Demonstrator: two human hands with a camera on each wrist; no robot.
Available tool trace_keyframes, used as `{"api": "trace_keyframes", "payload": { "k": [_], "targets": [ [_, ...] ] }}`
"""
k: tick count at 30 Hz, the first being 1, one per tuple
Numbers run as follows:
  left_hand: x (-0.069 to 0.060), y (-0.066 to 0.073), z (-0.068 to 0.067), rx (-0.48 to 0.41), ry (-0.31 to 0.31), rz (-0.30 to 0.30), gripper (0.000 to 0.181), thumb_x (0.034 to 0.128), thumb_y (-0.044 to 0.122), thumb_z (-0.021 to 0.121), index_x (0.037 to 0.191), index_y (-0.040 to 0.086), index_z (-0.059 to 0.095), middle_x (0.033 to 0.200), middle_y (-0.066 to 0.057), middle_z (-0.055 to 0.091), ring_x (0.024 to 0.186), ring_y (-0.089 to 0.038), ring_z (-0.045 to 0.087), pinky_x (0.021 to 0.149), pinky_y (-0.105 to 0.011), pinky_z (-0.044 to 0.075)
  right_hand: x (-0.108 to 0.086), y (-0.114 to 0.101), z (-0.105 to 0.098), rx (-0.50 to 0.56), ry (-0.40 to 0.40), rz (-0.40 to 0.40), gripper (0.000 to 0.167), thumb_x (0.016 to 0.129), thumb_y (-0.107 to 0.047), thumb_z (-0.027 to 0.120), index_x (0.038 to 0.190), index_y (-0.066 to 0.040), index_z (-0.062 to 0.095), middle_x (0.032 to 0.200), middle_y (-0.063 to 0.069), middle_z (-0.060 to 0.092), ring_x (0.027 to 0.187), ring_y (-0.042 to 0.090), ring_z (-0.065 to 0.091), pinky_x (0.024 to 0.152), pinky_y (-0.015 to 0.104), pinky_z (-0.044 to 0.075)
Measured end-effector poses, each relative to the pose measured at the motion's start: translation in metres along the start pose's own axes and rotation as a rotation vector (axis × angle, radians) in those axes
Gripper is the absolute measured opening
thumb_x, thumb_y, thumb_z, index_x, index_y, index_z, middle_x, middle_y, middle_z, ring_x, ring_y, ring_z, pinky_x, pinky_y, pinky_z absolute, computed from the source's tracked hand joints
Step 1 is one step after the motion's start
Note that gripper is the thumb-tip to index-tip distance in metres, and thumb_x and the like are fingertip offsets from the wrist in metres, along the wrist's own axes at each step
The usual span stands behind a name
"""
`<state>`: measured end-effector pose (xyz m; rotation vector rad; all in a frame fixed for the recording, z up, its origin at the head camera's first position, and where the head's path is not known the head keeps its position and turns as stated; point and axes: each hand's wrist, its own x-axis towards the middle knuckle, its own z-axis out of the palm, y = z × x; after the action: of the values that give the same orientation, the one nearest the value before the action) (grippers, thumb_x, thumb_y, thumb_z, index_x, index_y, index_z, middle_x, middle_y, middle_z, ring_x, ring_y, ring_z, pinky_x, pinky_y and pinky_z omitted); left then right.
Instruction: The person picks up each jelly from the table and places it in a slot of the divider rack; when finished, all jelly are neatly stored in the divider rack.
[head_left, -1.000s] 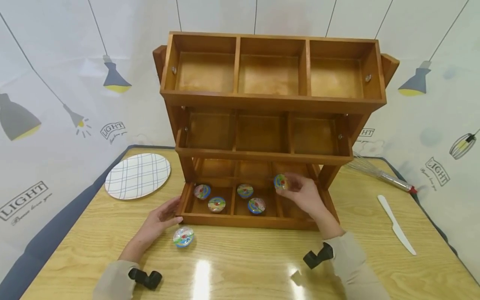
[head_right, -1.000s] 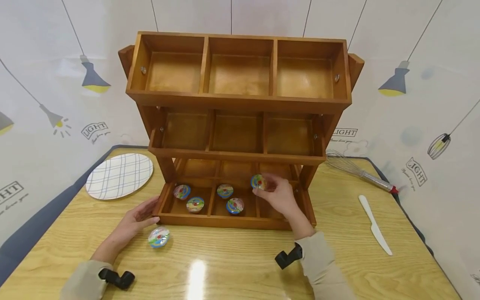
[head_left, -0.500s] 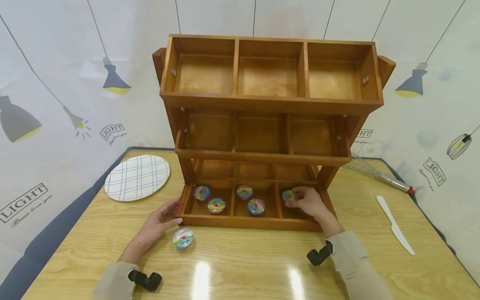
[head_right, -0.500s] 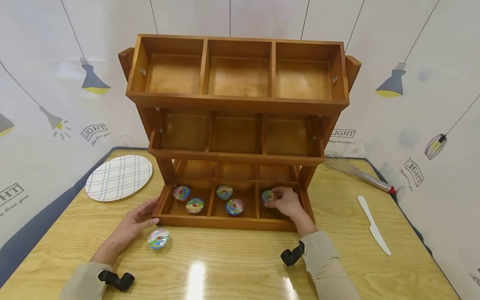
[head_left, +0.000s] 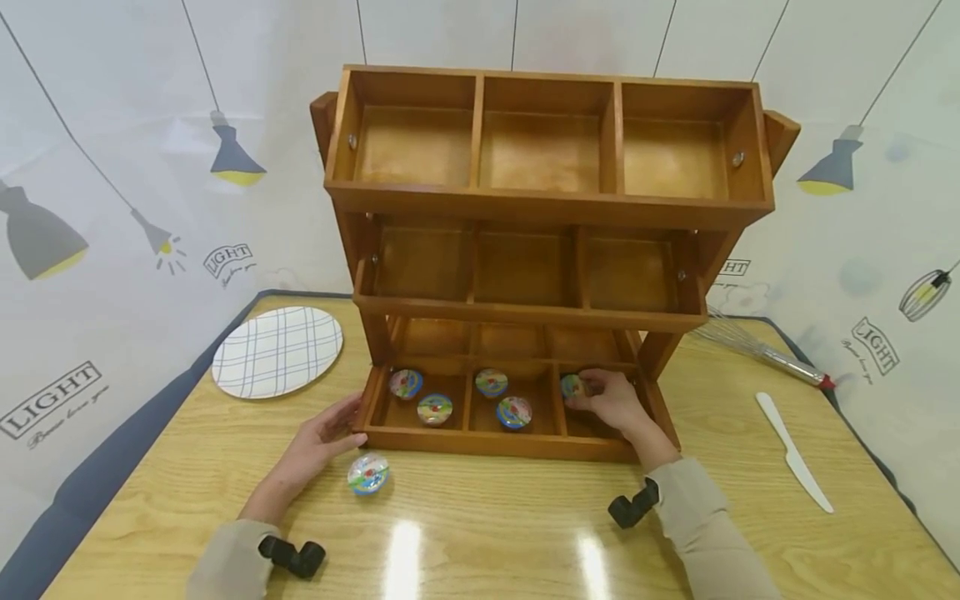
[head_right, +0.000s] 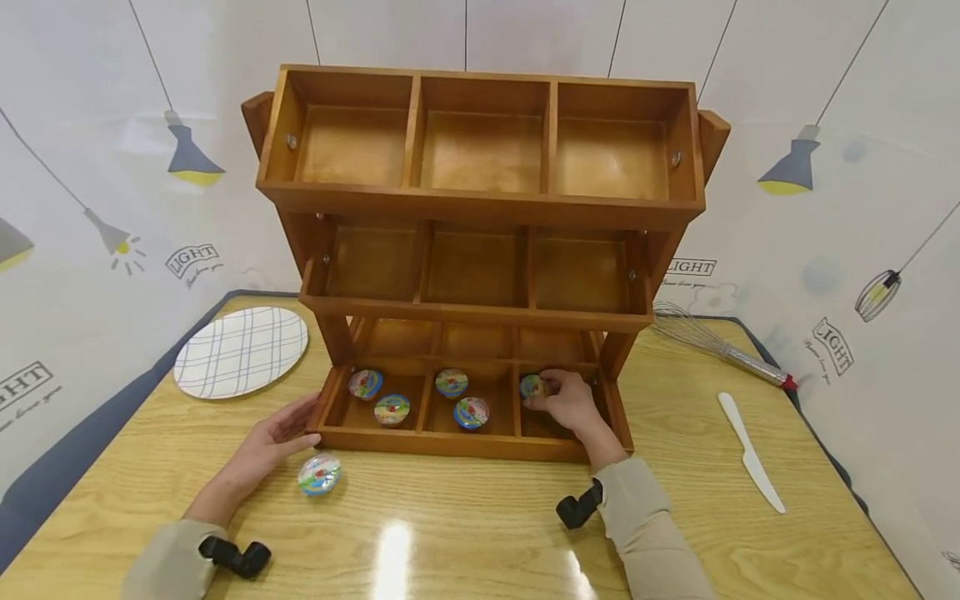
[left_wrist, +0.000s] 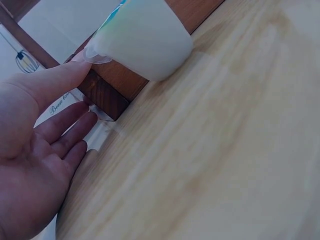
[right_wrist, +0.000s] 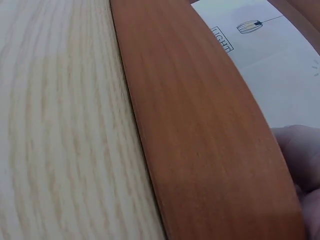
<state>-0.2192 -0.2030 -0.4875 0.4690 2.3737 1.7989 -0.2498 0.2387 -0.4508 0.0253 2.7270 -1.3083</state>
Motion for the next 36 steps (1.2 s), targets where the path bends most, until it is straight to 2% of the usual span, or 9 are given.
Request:
{"api": "trace_keyframes", "payload": {
  "k": [3, 7, 10, 13, 16, 20, 25, 30, 36],
  "targets": [
    [0.0, 0.0, 0.0, 0.0, -0.003, 0.005, 0.064, 0.0819, 0.02, 0.063, 0.137, 0.01, 0.033, 0.138, -0.018, 0.037, 0.111, 0.012, 0.041, 0.09, -0.006, 0.036, -0.003, -0.001, -0.001, -0.025, 0.031, -0.016, 0.064, 0.076, -0.028, 0.069, 0.128, -0.001, 0.043, 0.123, 0.023, 0.05, 0.111, 0.036, 0.048, 0.086, 0.044, 0.046],
    [0.0, 0.0, -0.001, 0.003, -0.006, 0.008, 0.063, 0.0821, 0.021, 0.063, 0.137, 0.01, 0.033, 0.138, -0.018, 0.037, 0.11, 0.012, 0.041, 0.09, -0.006, 0.036, -0.012, -0.012, -0.001, -0.05, 0.147, -0.074, 0.059, 0.079, -0.028, 0.065, 0.127, -0.002, 0.045, 0.124, 0.021, 0.051, 0.11, 0.035, 0.05, 0.087, 0.045, 0.045],
    [0.001, 0.0, -0.002, 0.006, -0.007, 0.011, 0.063, 0.0823, 0.02, 0.062, 0.137, 0.011, 0.033, 0.137, -0.018, 0.038, 0.109, 0.012, 0.042, 0.089, -0.006, 0.037, -0.022, -0.03, 0.004, -0.008, 0.254, -0.153, 0.049, 0.08, -0.027, 0.064, 0.122, -0.004, 0.051, 0.12, 0.018, 0.055, 0.104, 0.034, 0.055, 0.083, 0.045, 0.048],
    [0.001, 0.0, -0.001, 0.007, -0.004, 0.011, 0.063, 0.082, 0.02, 0.063, 0.137, 0.01, 0.033, 0.137, -0.019, 0.039, 0.109, 0.011, 0.043, 0.089, -0.007, 0.037, -0.033, -0.053, 0.019, 0.084, 0.293, -0.269, 0.041, 0.079, -0.025, 0.066, 0.114, -0.006, 0.057, 0.114, 0.015, 0.06, 0.099, 0.033, 0.058, 0.08, 0.045, 0.05],
    [0.0, 0.0, 0.0, 0.002, 0.001, 0.008, 0.064, 0.0816, 0.02, 0.063, 0.137, 0.009, 0.033, 0.137, -0.019, 0.039, 0.109, 0.011, 0.043, 0.089, -0.007, 0.037, -0.05, -0.082, 0.041, 0.219, 0.203, -0.38, 0.035, 0.078, -0.018, 0.068, 0.107, -0.001, 0.059, 0.108, 0.019, 0.061, 0.096, 0.034, 0.059, 0.08, 0.038, 0.051],
    [0.0, -0.001, 0.0, 0.006, 0.005, 0.014, 0.063, 0.0818, 0.02, 0.063, 0.137, 0.008, 0.034, 0.136, -0.019, 0.039, 0.109, 0.011, 0.043, 0.089, -0.007, 0.037, -0.067, -0.105, 0.083, 0.393, -0.048, -0.432, 0.035, 0.076, -0.01, 0.069, 0.106, 0.005, 0.058, 0.105, 0.024, 0.061, 0.094, 0.034, 0.06, 0.079, 0.027, 0.052],
    [-0.003, -0.002, -0.003, 0.037, 0.021, 0.014, 0.062, 0.0824, 0.021, 0.062, 0.136, 0.008, 0.034, 0.134, -0.02, 0.041, 0.108, 0.011, 0.043, 0.09, -0.006, 0.036, -0.072, -0.104, 0.136, 0.344, -0.273, -0.41, 0.046, 0.075, -0.019, 0.071, 0.113, 0.001, 0.056, 0.112, 0.017, 0.06, 0.104, 0.029, 0.057, 0.087, 0.032, 0.049],
    [-0.004, 0.0, -0.002, 0.046, 0.021, 0.013, 0.061, 0.0832, 0.021, 0.061, 0.136, 0.009, 0.035, 0.133, -0.02, 0.042, 0.107, 0.01, 0.045, 0.09, -0.007, 0.037, -0.073, -0.107, 0.176, 0.263, -0.371, -0.408, 0.055, 0.073, -0.025, 0.073, 0.118, -0.002, 0.052, 0.116, 0.011, 0.059, 0.107, 0.021, 0.056, 0.089, 0.022, 0.047],
    [-0.002, 0.001, 0.001, 0.023, 0.004, 0.023, 0.06, 0.0838, 0.02, 0.061, 0.137, 0.01, 0.034, 0.136, -0.018, 0.039, 0.11, 0.011, 0.042, 0.091, -0.006, 0.035, -0.07, -0.121, 0.206, 0.293, -0.345, -0.409, 0.058, 0.07, -0.022, 0.076, 0.119, -0.006, 0.051, 0.111, 0.006, 0.06, 0.098, 0.008, 0.058, 0.084, 0.014, 0.046]
  ]
}}
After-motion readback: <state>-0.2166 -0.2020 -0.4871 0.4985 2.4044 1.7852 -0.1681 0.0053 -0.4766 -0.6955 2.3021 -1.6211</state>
